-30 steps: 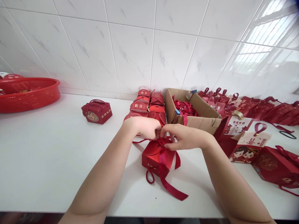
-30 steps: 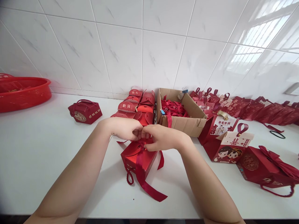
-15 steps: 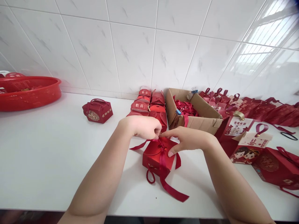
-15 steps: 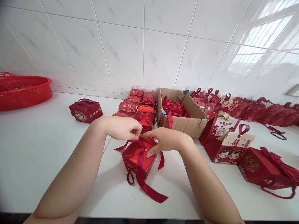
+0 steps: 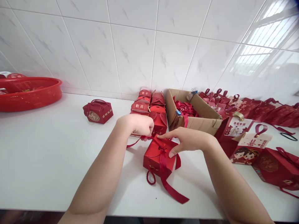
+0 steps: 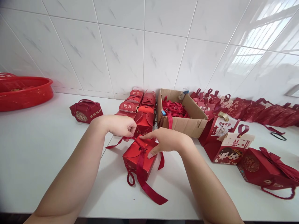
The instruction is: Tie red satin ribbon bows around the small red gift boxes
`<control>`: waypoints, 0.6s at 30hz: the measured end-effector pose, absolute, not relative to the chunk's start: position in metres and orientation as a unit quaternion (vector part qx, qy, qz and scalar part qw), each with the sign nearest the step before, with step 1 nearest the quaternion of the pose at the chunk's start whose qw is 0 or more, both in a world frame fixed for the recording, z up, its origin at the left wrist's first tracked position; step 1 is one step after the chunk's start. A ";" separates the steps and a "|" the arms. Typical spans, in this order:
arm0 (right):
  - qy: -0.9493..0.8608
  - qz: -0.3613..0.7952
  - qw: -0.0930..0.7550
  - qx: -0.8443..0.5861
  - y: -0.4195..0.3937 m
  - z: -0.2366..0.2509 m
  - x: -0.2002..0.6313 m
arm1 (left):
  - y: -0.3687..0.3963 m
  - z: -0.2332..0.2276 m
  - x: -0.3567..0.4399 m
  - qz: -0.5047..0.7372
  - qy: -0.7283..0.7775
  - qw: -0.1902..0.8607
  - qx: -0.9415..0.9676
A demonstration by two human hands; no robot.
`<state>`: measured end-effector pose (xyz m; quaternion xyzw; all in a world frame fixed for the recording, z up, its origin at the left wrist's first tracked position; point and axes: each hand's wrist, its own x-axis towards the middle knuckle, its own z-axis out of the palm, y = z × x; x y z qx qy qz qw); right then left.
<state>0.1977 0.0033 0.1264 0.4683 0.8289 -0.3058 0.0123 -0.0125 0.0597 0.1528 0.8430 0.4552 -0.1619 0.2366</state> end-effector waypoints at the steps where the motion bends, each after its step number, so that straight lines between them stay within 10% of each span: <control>1: 0.831 -0.304 0.013 0.466 0.003 0.127 0.198 | 0.060 0.152 -0.012 -0.161 0.453 0.243 0.843; 9: 0.874 -0.195 -0.080 0.438 -0.027 0.147 0.195 | 0.056 0.162 -0.022 -0.125 0.428 0.281 0.850; 18: 0.906 -0.252 0.055 0.335 -0.040 0.134 0.172 | 0.036 0.187 -0.042 0.044 0.418 0.258 0.870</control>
